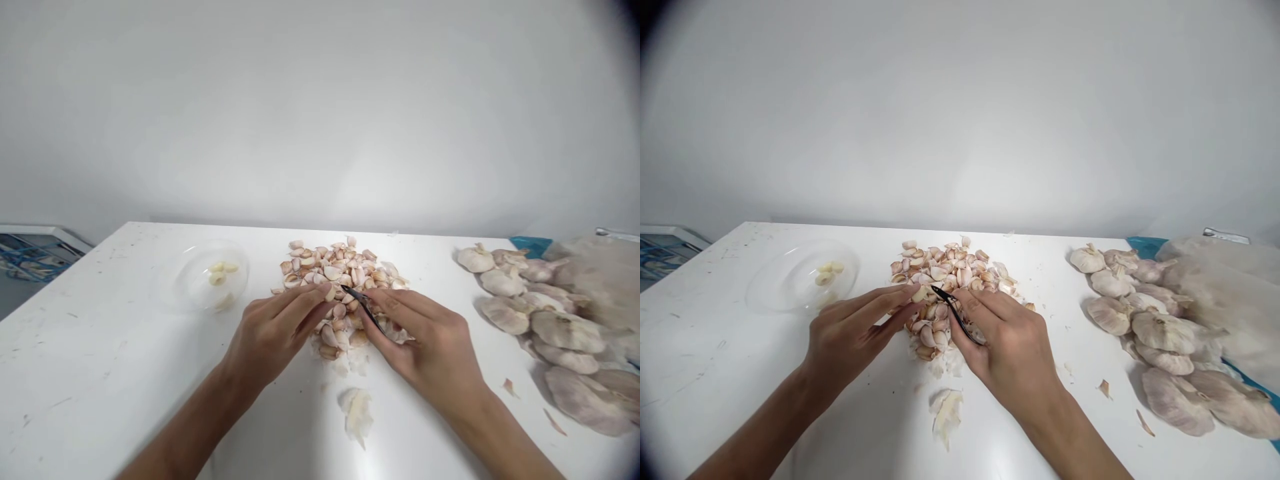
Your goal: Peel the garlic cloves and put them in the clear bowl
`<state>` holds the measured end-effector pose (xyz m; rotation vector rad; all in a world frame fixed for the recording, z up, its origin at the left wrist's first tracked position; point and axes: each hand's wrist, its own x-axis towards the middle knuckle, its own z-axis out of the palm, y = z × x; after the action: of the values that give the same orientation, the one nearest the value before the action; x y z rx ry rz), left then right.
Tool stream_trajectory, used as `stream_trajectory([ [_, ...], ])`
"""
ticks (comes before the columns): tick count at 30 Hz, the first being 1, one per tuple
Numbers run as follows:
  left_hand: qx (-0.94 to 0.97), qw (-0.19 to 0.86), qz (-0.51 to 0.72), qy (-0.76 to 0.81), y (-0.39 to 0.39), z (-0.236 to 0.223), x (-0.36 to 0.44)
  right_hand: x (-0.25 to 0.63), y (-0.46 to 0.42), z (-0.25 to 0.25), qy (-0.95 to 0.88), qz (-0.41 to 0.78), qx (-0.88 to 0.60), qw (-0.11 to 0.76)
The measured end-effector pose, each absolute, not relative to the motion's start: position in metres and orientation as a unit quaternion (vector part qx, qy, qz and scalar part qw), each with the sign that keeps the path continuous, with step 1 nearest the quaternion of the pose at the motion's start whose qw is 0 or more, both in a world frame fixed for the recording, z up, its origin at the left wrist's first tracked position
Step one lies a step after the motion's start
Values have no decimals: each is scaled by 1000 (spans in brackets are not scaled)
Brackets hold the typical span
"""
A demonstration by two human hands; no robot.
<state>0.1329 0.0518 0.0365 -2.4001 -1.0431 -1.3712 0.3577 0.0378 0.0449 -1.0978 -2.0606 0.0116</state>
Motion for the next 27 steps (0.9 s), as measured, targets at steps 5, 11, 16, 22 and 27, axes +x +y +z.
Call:
stream_trajectory([
  [5,-803,88,-477,-345,51,37,132,359,38,47,-803,22,-438,405],
  [11,-794,55,-490,-355,50,38,134,359,40,49,-792,26,-447,415],
  [16,-773,8,-501,-390,49,38,136,360,43,46,-773,61,-475,415],
  [22,-742,-17,-518,-425,48,37,135,362,46,50,-730,166,-512,422],
  [27,-731,0,-523,-439,49,36,136,356,42,55,-713,231,-504,428],
])
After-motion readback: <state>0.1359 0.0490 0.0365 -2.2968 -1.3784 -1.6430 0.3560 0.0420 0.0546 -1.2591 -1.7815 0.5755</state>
